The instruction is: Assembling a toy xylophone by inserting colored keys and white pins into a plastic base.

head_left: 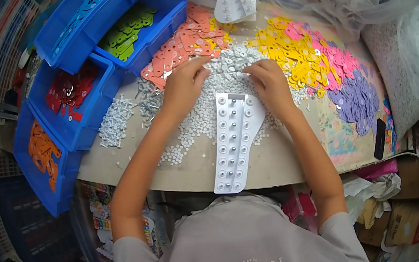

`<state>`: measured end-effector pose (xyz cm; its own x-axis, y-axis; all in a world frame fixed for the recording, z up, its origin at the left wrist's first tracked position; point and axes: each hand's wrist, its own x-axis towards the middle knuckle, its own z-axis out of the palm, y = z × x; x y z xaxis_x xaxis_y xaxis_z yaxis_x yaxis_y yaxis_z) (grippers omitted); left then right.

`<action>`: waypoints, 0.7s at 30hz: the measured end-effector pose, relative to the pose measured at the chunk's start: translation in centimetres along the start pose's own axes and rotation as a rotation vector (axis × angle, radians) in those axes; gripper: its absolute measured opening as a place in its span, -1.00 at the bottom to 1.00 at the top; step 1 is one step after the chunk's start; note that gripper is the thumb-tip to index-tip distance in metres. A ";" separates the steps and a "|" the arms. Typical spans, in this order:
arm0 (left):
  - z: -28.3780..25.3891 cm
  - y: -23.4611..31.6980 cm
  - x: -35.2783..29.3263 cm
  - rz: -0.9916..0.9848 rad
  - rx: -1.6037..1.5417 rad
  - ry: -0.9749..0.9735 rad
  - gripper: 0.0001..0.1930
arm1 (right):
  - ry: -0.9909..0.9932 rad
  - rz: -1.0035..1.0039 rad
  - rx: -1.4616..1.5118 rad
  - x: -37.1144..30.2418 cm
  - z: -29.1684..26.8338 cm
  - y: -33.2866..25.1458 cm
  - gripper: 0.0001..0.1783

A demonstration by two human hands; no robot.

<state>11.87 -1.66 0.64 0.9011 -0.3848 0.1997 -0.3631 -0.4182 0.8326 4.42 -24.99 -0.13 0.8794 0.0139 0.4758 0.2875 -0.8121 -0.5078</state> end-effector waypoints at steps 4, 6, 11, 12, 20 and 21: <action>-0.7 1.5 -3.7 0.108 -0.015 -0.079 -0.81 | -0.099 -0.074 -0.086 0.8 1.2 1.0 -0.77; -0.6 2.2 -5.0 0.150 -0.068 -0.184 -0.85 | -0.109 -0.064 -0.104 0.7 1.3 1.1 -0.78; 0.1 1.8 -7.3 0.149 -0.083 -0.263 -0.89 | -0.047 0.017 -0.067 -0.3 0.0 -0.9 -0.86; 0.2 1.6 -7.6 0.145 -0.083 -0.260 -0.89 | -0.051 0.016 -0.065 -0.8 -0.6 -1.8 -0.86; 1.0 1.2 -8.0 0.038 -0.160 -0.279 -0.92 | -0.378 0.328 0.369 -6.2 -4.1 -6.3 -0.86; 0.9 1.4 -8.0 0.039 -0.163 -0.284 -0.92 | -0.373 0.336 0.342 -6.3 -4.2 -6.7 -0.88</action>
<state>3.96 0.14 -0.27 0.7766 -0.6219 0.1004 -0.3330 -0.2700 0.9034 -4.59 -22.05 3.28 0.9991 0.0427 -0.0029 0.0222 -0.5746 -0.8181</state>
